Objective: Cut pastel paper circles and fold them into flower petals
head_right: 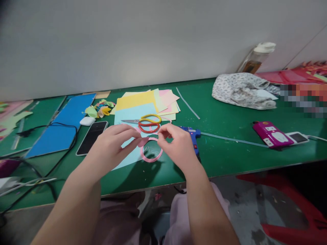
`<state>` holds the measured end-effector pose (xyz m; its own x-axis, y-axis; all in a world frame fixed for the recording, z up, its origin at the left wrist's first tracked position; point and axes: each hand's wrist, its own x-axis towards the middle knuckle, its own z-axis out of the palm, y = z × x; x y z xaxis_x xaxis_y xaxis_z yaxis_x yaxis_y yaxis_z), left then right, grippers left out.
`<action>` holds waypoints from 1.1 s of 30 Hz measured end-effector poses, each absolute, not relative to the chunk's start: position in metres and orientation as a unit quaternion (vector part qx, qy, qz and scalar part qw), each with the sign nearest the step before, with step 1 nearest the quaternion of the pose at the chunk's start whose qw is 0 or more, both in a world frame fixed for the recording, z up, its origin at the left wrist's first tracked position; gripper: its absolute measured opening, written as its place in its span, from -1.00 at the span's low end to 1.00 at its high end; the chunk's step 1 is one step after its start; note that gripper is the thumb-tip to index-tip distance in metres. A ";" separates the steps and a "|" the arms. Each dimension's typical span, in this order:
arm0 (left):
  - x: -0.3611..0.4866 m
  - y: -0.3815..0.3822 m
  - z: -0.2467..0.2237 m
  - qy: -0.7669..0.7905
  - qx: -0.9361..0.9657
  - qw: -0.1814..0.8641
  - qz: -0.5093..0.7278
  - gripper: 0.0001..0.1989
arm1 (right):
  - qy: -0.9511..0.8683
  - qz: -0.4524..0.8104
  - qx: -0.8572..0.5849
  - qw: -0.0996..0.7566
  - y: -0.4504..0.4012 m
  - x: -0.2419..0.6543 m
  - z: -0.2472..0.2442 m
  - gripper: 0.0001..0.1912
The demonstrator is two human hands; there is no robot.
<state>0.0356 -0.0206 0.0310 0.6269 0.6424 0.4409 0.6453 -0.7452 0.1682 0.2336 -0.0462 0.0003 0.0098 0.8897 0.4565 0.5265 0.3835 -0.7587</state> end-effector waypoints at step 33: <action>0.047 -0.018 0.020 -0.353 -0.884 -0.040 -0.304 -0.94 | -0.724 0.170 -0.475 0.471 -0.043 0.219 -0.009 -0.89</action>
<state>0.0474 -0.0175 0.0199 0.5653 0.6484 0.5099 0.6000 -0.7474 0.2853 0.2189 -0.0429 -0.0087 -0.1060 0.8473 0.5204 0.5281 0.4914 -0.6926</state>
